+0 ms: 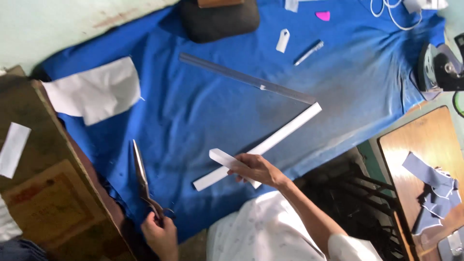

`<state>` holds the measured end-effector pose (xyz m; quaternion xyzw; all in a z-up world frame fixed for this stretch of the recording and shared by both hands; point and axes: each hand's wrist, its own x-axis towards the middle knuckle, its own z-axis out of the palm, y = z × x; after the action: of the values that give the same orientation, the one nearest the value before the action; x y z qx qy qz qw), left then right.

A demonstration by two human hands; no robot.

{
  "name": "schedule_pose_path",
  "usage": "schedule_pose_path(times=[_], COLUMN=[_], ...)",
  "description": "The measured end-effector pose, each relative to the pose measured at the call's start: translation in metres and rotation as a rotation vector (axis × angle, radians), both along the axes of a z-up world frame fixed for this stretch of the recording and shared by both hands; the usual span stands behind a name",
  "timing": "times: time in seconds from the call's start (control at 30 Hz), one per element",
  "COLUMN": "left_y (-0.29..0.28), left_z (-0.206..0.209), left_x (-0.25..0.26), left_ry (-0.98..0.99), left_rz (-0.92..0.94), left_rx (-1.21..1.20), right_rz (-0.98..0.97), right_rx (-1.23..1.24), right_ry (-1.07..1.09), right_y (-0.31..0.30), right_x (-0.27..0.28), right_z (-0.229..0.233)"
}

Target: The person cuts a white fabric strip with scissors, measures and marks it with a ruler and pen, then cuts it again. They place the cut piece onto a dark fabric piece and iron it on a blue-covered table.

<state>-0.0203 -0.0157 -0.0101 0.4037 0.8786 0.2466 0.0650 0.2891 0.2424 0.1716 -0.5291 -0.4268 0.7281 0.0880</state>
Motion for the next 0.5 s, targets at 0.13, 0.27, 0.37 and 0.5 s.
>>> schedule_pose_path(times=[0.13,0.27,0.37,0.5], left_y=[-0.008,0.028,0.006,-0.028], left_z=[-0.005,0.083,0.083,0.086], left_x=[-0.03,0.01,0.046,0.111], left_ry=[-0.13,-0.715,-0.437,-0.127], left_rz=[0.11,0.375,0.311,-0.21], left_rx=[-0.507,-0.492,-0.625,-0.377], right_rz=[0.082,0.083,0.102,0.032], right_rx=[-0.004,-0.07,-0.076,-0.091], right_ry=[0.01,-0.05,0.012,0.049], right_y=[0.001,0.008,0.007,0.006], right_x=[0.024,0.058,0.087,0.12], right_z=[0.003,0.023,0.019,0.008])
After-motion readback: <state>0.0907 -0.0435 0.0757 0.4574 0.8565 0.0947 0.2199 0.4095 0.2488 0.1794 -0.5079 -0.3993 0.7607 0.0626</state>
